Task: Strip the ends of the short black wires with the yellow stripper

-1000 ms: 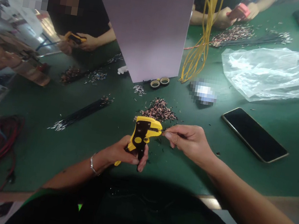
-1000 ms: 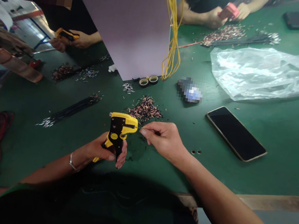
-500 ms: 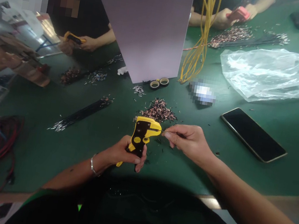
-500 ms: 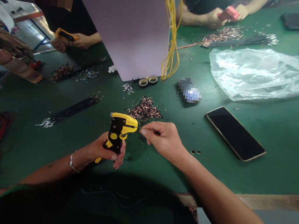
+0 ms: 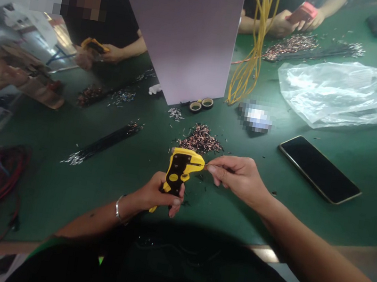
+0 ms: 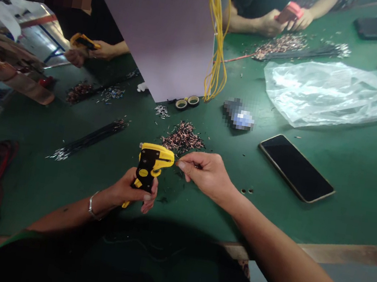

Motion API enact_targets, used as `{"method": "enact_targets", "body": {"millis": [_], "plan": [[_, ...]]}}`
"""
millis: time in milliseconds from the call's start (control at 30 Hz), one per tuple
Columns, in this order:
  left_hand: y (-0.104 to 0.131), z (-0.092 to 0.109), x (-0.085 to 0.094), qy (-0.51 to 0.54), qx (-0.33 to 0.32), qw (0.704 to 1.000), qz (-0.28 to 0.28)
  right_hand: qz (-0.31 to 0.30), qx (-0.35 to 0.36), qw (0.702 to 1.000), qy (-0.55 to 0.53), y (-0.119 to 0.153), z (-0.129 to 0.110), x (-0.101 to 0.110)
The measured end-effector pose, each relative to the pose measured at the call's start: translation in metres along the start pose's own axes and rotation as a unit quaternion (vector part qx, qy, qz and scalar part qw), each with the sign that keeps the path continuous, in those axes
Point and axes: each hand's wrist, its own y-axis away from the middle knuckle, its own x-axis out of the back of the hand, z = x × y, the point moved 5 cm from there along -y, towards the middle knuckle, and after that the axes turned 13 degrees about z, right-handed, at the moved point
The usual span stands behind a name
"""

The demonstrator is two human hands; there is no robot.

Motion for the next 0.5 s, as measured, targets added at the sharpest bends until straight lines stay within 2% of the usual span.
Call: {"method": "enact_targets", "body": {"millis": [100,300,500], "plan": [[-0.001,0.0,0.002,0.017,-0.012,1.0,0.024,0.002,-0.004,1.0,0.002,0.0,0.001,0.0],[-0.003,0.004,0.0,0.04,-0.01,0.999,-0.007,-0.004,-0.001,1.0,-0.005,-0.001,0.001,0.0],[-0.005,0.013,0.004,0.053,-0.04,0.998,0.008,0.007,-0.009,1.0,-0.004,-0.001,0.004,0.003]]}}
